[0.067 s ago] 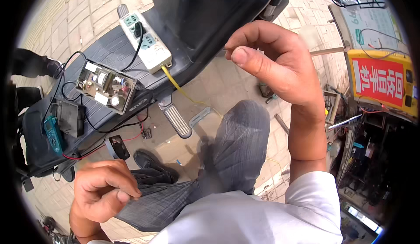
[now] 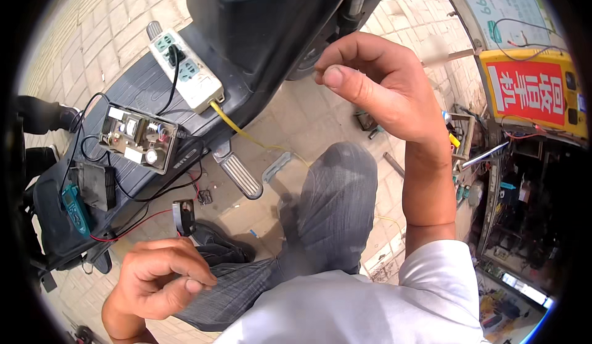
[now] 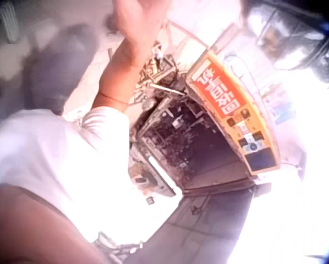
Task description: The person repairs an electric scooter's electrical system by connecting wires to a control box and a power supply. They use pliers to strip wire ends and a multimeter to test connections, working on the scooter's seat and floor area.
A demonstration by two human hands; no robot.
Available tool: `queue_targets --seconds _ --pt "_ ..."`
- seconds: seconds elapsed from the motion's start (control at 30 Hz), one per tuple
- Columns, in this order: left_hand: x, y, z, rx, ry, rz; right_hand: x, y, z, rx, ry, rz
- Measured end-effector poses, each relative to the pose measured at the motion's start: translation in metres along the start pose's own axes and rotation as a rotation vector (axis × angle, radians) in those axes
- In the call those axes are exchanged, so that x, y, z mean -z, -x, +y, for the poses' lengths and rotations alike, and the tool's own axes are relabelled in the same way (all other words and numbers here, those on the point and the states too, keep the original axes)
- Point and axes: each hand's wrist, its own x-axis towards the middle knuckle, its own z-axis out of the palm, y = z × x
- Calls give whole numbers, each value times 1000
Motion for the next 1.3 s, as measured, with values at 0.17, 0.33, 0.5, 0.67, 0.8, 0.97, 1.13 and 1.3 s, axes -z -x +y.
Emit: queue_targets --seconds 0.17,0.33,0.5,0.67,0.8,0.97,1.13,1.3 --pt "-37 -49 -31 189 -39 -338 64 88 88 -300 113 420" --pt "-59 -60 -85 472 36 -387 41 214 224 -724 167 450" --pt "-39 -41 -81 537 116 -245 -25 324 329 -1015 333 87" --pt "-31 -41 -71 289 190 -93 20 261 313 -841 511 198" --pt "-40 -40 -53 376 231 32 58 193 262 -747 281 178" --pt "-30 -26 -65 361 222 218 -3 168 332 -840 -150 -368" --pt "-26 -21 -76 435 402 501 -140 215 408 -850 -165 -474" --pt "-14 -30 -83 436 250 567 -206 177 365 -1227 -161 -61"
